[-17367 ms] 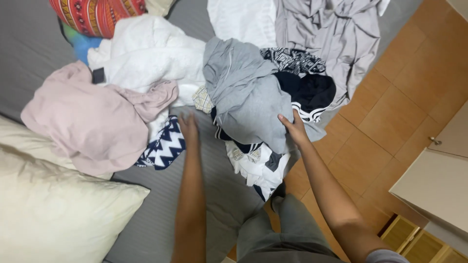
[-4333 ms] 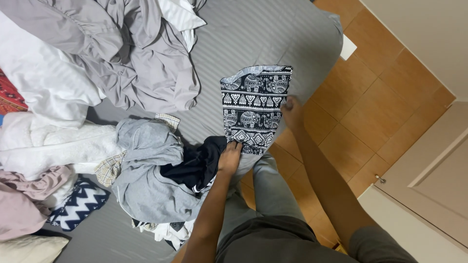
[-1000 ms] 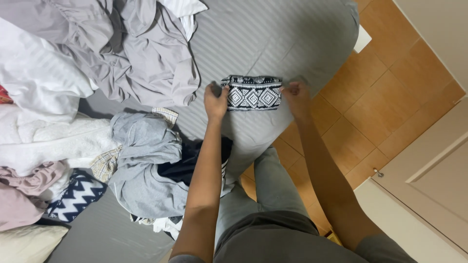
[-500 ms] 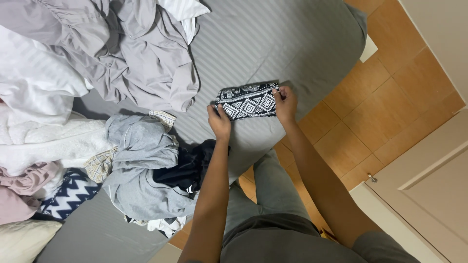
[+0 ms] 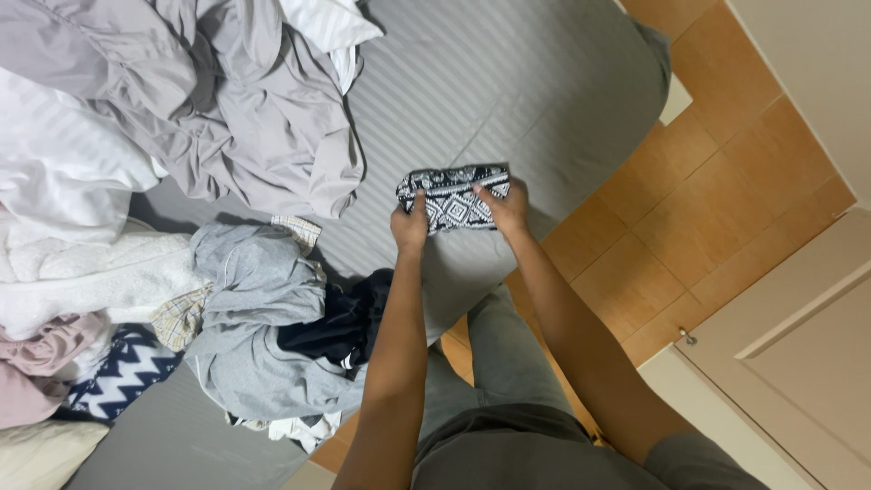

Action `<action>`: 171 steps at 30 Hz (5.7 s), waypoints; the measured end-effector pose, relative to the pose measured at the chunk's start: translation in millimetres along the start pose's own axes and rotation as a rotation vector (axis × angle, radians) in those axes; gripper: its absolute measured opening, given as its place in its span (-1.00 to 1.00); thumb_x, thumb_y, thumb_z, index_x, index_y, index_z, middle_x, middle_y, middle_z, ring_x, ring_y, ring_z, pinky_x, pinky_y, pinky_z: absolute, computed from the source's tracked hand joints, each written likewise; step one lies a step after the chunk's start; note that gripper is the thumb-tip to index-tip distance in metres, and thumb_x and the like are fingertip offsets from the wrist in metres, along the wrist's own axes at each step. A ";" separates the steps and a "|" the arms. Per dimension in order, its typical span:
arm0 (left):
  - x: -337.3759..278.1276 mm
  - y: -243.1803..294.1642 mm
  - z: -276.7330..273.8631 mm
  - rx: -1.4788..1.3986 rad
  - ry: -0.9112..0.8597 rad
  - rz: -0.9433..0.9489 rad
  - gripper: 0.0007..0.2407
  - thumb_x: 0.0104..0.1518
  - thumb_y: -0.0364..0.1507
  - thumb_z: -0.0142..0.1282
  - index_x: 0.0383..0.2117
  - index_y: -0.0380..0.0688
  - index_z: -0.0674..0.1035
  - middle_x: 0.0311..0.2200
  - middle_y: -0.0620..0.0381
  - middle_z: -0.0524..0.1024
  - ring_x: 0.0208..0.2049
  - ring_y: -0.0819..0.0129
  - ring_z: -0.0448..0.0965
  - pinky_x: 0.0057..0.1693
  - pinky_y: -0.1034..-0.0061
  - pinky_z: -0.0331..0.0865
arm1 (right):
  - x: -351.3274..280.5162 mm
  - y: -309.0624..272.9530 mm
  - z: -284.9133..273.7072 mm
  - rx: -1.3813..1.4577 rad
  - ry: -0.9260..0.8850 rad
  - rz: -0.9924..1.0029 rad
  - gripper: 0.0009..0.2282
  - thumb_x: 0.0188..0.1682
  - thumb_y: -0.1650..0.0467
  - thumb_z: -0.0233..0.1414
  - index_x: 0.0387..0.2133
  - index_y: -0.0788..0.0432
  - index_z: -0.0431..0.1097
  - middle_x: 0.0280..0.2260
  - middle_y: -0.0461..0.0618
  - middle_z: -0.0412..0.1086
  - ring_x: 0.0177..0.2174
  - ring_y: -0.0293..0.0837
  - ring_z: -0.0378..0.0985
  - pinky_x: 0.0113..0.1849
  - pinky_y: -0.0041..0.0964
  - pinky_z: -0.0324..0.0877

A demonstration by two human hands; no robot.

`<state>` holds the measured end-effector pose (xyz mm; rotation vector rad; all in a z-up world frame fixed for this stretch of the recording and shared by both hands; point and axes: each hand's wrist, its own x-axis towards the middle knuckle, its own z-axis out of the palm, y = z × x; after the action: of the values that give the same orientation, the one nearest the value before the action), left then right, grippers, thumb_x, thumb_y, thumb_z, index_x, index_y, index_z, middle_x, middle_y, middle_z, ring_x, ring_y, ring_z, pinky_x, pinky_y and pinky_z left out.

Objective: The person folds a pile of laundry on a bed, including patterned shorts, black shorts, and grey sweatpants. They place the folded items in a neat stack on the bed. The person then picks up a pair of black socks and folds them while standing near the door.

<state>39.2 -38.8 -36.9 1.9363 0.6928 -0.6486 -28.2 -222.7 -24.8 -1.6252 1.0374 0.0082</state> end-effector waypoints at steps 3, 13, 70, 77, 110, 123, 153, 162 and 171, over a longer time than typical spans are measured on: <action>0.8 -2.9 1.6 -0.057 -0.107 -0.019 -0.55 0.15 -0.22 0.19 -0.01 -0.42 0.55 -0.12 -0.14 0.64 -0.10 0.18 0.63 0.07 0.39 0.42 | 0.7 6.7 -12.7 0.221 -0.149 0.244 -0.67 -0.10 0.38 0.29 -0.12 0.31 0.47 -0.23 0.03 0.57 -0.30 -0.12 0.61 -0.23 -0.24 0.53; -11.3 152.5 23.1 -0.454 -0.383 0.631 -0.62 0.22 -0.53 0.21 0.11 -0.31 0.35 -0.11 0.07 0.52 -0.10 0.44 0.52 0.05 0.52 0.44 | 42.6 -107.9 -97.7 0.470 0.016 0.000 -0.50 -0.17 0.55 0.29 0.05 0.25 0.24 -0.13 -0.03 0.42 -0.18 -0.22 0.53 -0.16 -0.31 0.52; -141.6 -196.3 -310.4 -0.086 -0.190 0.386 -0.68 0.15 -0.33 0.22 -0.04 -0.24 0.55 -0.42 0.08 0.61 -0.44 0.41 0.59 -0.24 0.50 0.47 | -312.6 3.8 129.4 -0.719 -0.314 -0.681 -0.31 -0.11 0.40 0.18 0.33 0.20 0.05 0.32 0.49 -0.07 0.23 0.48 0.09 0.19 0.23 0.08; -164.9 -259.3 -387.1 -0.141 -0.159 0.258 -0.74 0.19 -0.37 0.20 -0.08 -0.27 0.60 -0.48 0.08 0.59 -0.49 0.46 0.48 -0.31 0.54 0.35 | -368.3 -1.9 196.8 -0.529 -0.256 -0.664 -0.47 -0.09 0.44 0.19 0.20 0.22 0.25 0.20 0.30 0.26 0.16 0.26 0.29 0.17 0.01 0.20; -247.2 -140.0 -372.6 -0.211 -0.435 0.603 -0.71 0.15 -0.42 0.21 -0.03 -0.26 0.55 -0.25 0.15 0.58 -0.25 0.47 0.53 -0.10 0.56 0.41 | -332.2 -3.7 87.0 0.036 -0.319 -0.442 -0.88 0.08 0.41 0.15 -0.35 0.27 0.47 -0.36 -0.07 0.41 -0.33 -0.23 0.45 -0.26 -0.37 0.38; -368.2 21.8 -315.9 0.297 -1.188 1.253 -0.72 0.13 -0.21 0.29 -0.25 -0.18 0.65 -0.42 0.10 0.60 -0.27 0.32 0.51 0.11 0.38 0.29 | -502.2 -139.6 -145.7 0.154 -0.418 -0.612 -0.88 0.07 0.39 0.14 -0.37 0.21 0.45 -0.34 -0.20 0.47 -0.05 -0.34 0.48 -0.07 -0.38 0.39; -590.9 18.0 -225.4 1.028 -0.257 1.814 -0.68 0.15 -0.12 0.18 -0.56 -0.06 0.75 -0.63 0.00 0.58 -0.35 0.13 0.52 -0.04 0.27 0.21 | -596.3 6.3 -492.0 0.102 -0.156 -0.748 -0.87 0.10 0.39 0.12 -0.43 0.16 0.46 -0.47 -0.23 0.30 -0.31 -0.30 0.34 0.32 -0.27 0.07; -553.3 13.8 -229.6 0.700 -0.035 1.909 -0.74 0.15 -0.20 0.21 -0.24 -0.10 0.71 -0.54 0.05 0.58 -0.33 0.16 0.52 -0.05 0.31 0.24 | -635.2 -42.1 -448.1 -0.532 0.358 -0.737 -0.77 -0.26 0.25 0.36 -0.64 0.14 0.54 -0.54 -0.17 0.39 -0.26 -0.19 0.33 0.15 -0.11 -0.02; -485.1 50.6 -274.9 0.564 0.146 1.862 -0.82 0.12 -0.24 0.31 -0.47 -0.02 0.66 -0.52 0.23 0.58 -0.35 0.20 0.46 -0.07 0.24 0.20 | -608.1 -90.9 -383.9 -0.810 0.576 -0.735 -0.75 -0.20 0.20 0.36 -0.52 0.12 0.60 -0.63 -0.11 0.37 -0.26 -0.17 0.34 0.23 0.00 0.04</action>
<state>-223.0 92.6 440.1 2.1503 -1.3505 0.5567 -534.3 -161.0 490.4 -2.7878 0.8187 -0.6350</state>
